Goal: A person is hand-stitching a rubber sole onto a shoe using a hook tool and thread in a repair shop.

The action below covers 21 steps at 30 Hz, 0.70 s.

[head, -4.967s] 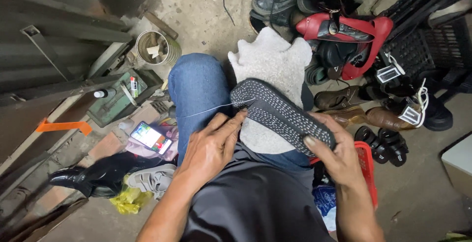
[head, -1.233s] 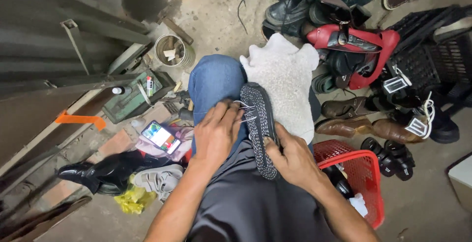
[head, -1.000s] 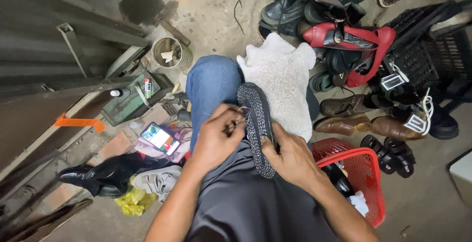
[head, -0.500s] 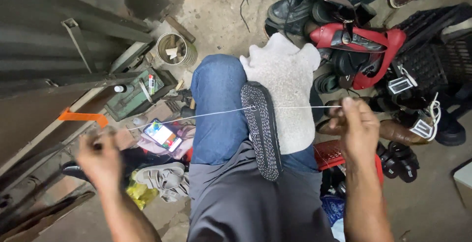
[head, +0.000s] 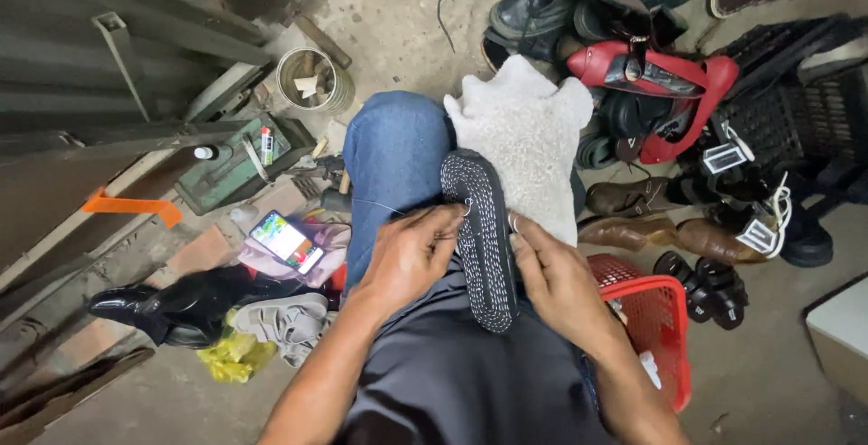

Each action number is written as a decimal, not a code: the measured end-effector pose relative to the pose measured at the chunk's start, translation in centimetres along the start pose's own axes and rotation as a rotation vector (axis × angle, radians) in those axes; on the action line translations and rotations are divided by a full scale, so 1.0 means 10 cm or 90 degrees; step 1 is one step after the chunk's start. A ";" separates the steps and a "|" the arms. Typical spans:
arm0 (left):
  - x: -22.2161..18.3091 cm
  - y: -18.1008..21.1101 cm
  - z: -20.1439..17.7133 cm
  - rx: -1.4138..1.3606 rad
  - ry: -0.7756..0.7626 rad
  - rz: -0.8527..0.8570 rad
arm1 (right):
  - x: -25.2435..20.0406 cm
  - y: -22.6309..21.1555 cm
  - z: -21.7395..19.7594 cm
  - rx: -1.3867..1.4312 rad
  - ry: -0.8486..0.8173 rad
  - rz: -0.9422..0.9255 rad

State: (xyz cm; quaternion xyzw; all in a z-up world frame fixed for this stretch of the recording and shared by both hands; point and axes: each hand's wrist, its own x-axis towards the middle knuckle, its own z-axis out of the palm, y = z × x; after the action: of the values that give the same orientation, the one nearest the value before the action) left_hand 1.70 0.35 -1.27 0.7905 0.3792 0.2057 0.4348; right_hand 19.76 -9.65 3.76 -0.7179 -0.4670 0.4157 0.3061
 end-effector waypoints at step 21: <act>-0.11 0.08 -0.05 -0.041 -0.082 -0.088 | -0.56 0.60 0.17 0.105 0.074 0.126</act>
State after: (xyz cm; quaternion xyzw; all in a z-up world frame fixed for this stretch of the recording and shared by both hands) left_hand 1.03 -0.56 -0.29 0.7598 0.3972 0.1357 0.4966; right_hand 19.55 -16.99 -0.24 -0.7558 -0.3392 0.4388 0.3481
